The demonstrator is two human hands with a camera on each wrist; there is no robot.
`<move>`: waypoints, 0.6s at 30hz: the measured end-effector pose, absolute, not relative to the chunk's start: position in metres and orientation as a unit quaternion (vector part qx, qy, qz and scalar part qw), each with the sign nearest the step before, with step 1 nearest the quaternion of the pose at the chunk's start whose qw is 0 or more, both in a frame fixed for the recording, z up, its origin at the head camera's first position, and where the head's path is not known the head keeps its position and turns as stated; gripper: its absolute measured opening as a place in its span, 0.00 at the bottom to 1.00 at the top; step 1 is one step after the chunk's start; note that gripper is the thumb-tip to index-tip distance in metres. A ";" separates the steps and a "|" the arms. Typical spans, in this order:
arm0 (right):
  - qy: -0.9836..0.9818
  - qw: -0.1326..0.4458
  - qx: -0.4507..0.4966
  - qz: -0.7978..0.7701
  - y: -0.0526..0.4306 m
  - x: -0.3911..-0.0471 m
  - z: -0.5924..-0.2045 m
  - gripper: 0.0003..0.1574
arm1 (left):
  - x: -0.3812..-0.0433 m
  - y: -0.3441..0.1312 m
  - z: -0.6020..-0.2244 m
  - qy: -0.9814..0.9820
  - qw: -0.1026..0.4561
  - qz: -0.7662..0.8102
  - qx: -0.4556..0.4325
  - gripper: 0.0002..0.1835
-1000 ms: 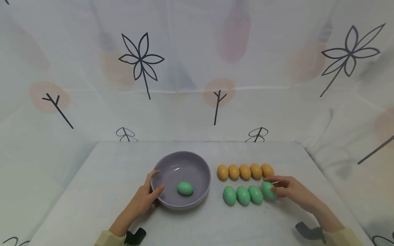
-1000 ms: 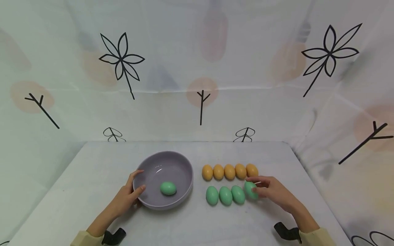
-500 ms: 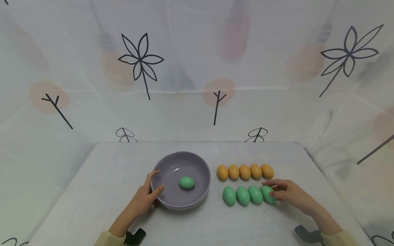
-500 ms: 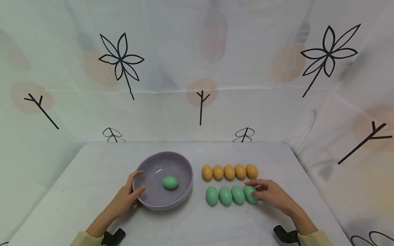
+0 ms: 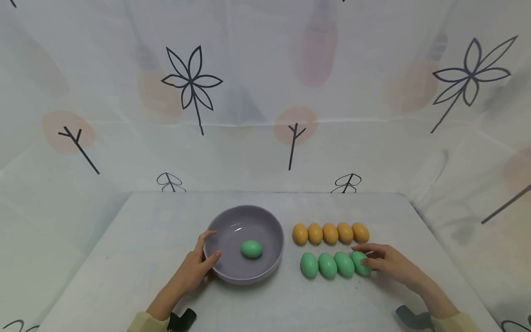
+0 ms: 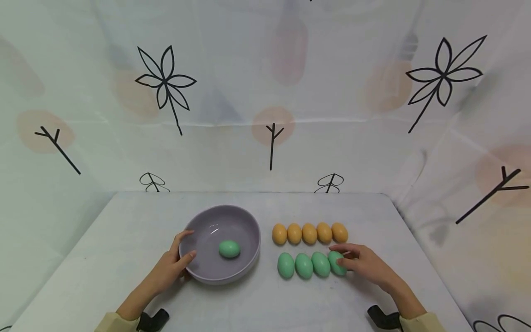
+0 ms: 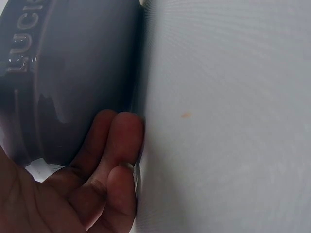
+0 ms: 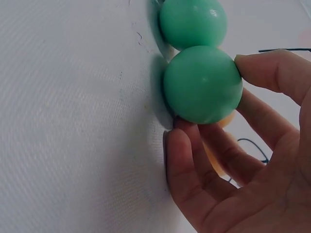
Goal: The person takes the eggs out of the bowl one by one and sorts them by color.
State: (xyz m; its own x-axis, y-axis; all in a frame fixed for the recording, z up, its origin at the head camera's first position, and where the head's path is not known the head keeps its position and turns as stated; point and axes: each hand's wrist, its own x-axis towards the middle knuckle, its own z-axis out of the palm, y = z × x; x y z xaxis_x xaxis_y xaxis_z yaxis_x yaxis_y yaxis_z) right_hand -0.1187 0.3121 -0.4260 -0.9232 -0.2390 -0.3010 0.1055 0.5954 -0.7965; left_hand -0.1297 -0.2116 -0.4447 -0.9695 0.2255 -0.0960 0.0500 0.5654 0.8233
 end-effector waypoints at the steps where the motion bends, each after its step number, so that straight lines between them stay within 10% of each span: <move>1: 0.874 0.191 -0.037 -0.445 0.311 -0.119 -0.425 0.29 | -0.130 -0.212 -0.445 0.879 0.095 0.460 0.079 0.33; 18: 0.883 0.172 -0.048 -0.434 0.310 -0.116 -0.423 0.32 | -0.128 -0.211 -0.443 0.881 0.091 0.457 0.084 0.33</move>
State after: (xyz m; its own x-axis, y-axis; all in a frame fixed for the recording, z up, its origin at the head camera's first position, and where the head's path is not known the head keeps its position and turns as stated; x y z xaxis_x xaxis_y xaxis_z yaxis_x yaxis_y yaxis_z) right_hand -0.1163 0.3102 -0.4233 -0.9360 -0.2339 -0.2630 0.0655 0.6184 -0.7831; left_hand -0.1277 -0.2112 -0.4429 -0.9695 0.2304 -0.0838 0.0643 0.5686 0.8201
